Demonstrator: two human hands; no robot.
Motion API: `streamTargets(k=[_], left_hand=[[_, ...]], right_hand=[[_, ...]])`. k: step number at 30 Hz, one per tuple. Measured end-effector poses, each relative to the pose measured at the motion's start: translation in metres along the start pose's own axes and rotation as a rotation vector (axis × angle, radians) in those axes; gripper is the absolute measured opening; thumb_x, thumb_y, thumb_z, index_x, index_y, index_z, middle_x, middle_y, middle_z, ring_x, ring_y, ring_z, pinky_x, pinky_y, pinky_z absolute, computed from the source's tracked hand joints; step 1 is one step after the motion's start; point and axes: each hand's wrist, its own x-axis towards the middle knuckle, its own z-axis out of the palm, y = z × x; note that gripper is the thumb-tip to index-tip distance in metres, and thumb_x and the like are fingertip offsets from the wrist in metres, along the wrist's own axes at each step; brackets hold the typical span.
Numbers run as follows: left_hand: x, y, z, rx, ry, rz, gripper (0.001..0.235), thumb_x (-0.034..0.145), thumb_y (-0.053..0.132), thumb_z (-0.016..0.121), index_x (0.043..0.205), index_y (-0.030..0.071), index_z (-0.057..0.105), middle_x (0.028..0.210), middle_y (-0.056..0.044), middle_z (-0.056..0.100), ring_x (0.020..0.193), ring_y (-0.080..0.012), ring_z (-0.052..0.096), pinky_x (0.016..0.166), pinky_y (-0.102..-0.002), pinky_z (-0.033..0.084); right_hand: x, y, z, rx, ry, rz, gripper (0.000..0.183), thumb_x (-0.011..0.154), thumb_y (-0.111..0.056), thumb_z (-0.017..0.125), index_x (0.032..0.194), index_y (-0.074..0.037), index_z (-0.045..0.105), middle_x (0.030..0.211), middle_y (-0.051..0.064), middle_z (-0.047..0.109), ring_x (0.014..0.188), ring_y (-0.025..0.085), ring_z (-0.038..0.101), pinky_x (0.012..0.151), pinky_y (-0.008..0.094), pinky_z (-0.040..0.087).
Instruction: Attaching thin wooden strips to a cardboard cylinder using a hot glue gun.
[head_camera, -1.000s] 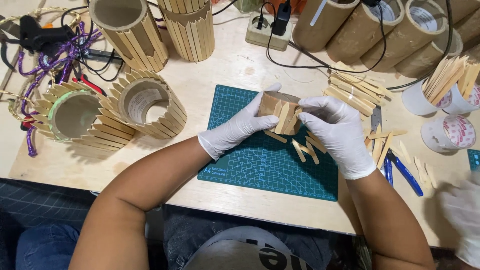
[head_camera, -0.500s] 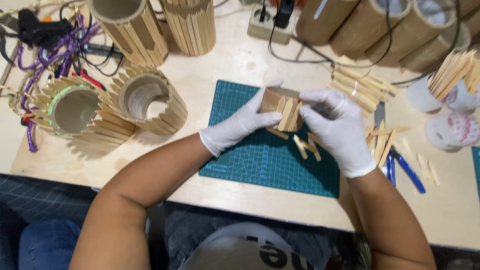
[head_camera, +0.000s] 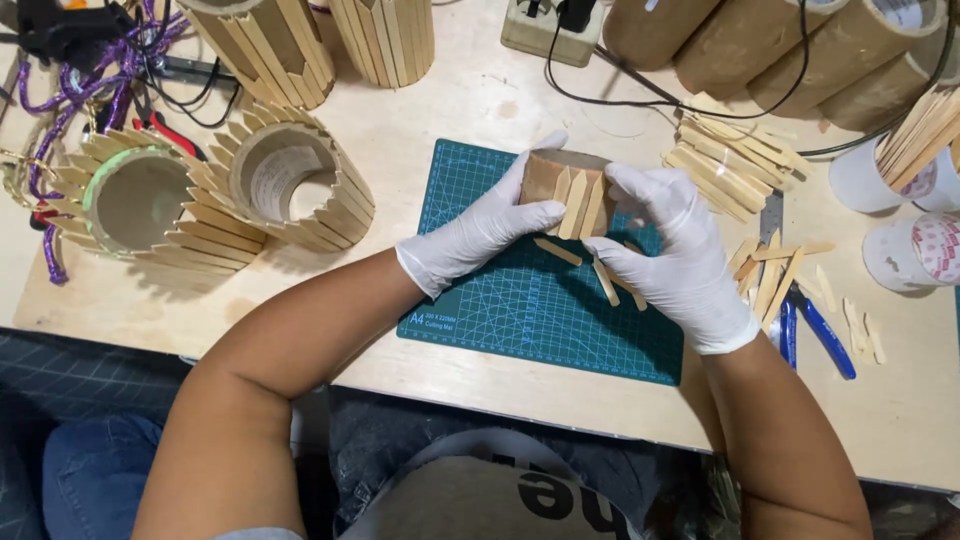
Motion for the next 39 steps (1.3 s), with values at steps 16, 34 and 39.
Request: streamTargets(k=[16,34,39], left_hand=[[-0.002,0.008,0.004,0.001,0.005,-0.026,0.081,0.088,0.019,0.077,0.156,0.019,0.031,0.146,-0.006,0.046,0.131,-0.0153,0.043,0.118,-0.042,0.033],[-0.003,0.015,0.009,0.043,-0.012,-0.067,0.096,0.081,0.030,0.079,0.159,0.018,0.025,0.148,-0.009,0.042,0.136,-0.0200,0.038,0.121,-0.041,0.027],[-0.002,0.012,0.006,0.040,-0.036,-0.045,0.091,0.084,0.027,0.078,0.158,0.020,0.027,0.146,-0.008,0.044,0.133,-0.0190,0.040,0.121,-0.041,0.028]], right_hand=[[0.000,0.012,0.003,-0.070,-0.019,-0.065,0.075,0.078,-0.012,0.090,0.146,-0.012,0.058,0.115,0.014,0.056,0.106,0.033,0.066,0.087,0.044,0.056],[-0.001,0.020,0.006,-0.113,0.076,-0.099,0.071,0.074,-0.019,0.095,0.138,-0.014,0.066,0.114,0.009,0.063,0.103,0.028,0.071,0.085,0.040,0.061],[-0.001,0.015,0.004,-0.127,0.069,-0.077,0.071,0.074,-0.016,0.095,0.139,-0.012,0.066,0.112,0.010,0.062,0.104,0.029,0.071,0.088,0.039,0.060]])
